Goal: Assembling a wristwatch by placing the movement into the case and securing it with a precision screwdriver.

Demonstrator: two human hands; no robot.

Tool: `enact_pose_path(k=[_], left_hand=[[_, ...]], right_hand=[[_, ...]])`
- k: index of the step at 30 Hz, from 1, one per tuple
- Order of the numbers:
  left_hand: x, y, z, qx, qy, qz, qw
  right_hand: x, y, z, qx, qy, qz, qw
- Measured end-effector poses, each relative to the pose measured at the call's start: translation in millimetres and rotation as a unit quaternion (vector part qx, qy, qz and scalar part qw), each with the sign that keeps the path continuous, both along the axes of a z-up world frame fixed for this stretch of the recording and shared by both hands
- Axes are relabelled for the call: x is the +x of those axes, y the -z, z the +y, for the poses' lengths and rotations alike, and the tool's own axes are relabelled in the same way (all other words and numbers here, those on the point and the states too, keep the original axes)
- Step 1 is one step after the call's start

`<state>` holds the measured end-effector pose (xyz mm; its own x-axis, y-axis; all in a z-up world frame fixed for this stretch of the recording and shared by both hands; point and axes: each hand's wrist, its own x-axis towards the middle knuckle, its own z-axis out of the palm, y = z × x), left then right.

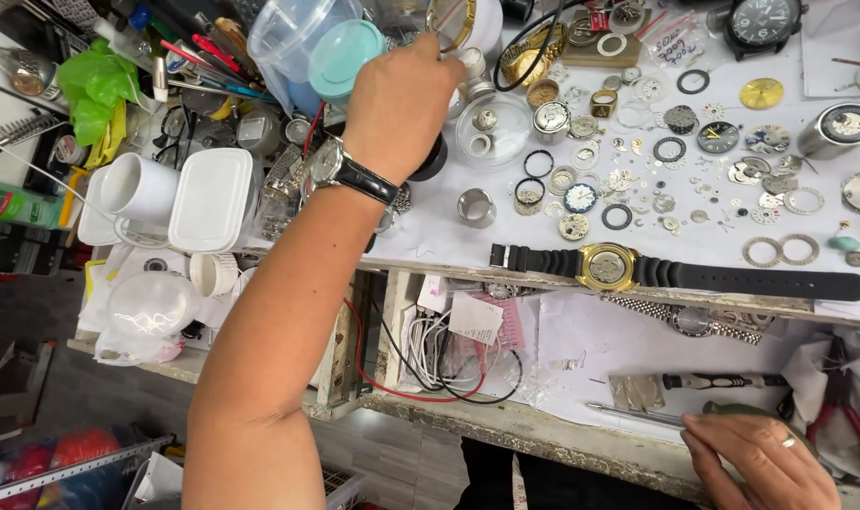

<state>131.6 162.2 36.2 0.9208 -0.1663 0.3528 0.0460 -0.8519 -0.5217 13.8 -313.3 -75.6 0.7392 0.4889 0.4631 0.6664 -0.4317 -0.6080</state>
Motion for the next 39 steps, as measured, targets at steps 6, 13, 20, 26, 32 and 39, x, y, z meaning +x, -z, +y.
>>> enact_pose_path(k=[6, 13, 20, 26, 32, 39], left_hand=[[-6.0, -17.3, 0.4, 0.020, 0.053, 0.027, 0.998], [-57.7, -91.2, -38.2, -0.085, 0.090, 0.070, 0.990], [-138.4, -94.5, -161.4, -0.262, 0.150, 0.208, 0.930], [-173.5, -24.9, -184.5, -0.404, 0.265, 0.192, 0.854], [-198.0, 23.9, -177.0, -0.474, 0.230, 0.208, 0.824], [-214.6, 20.4, -189.4, -0.527, 0.181, 0.103, 0.824]], right_hand=[[2.5, -14.7, 0.2, 0.003, -0.034, 0.019, 0.999], [8.4, -20.3, -0.7, 0.080, -0.066, 0.035, 0.994], [6.4, -56.9, 20.6, 0.113, -0.075, 0.210, 0.968], [-6.0, -29.4, 57.3, 0.034, -0.168, 0.414, 0.894], [-15.4, -19.3, 71.3, -0.092, -0.023, 0.416, 0.904], [-17.7, 3.2, 67.1, -0.084, -0.077, 0.265, 0.957]])
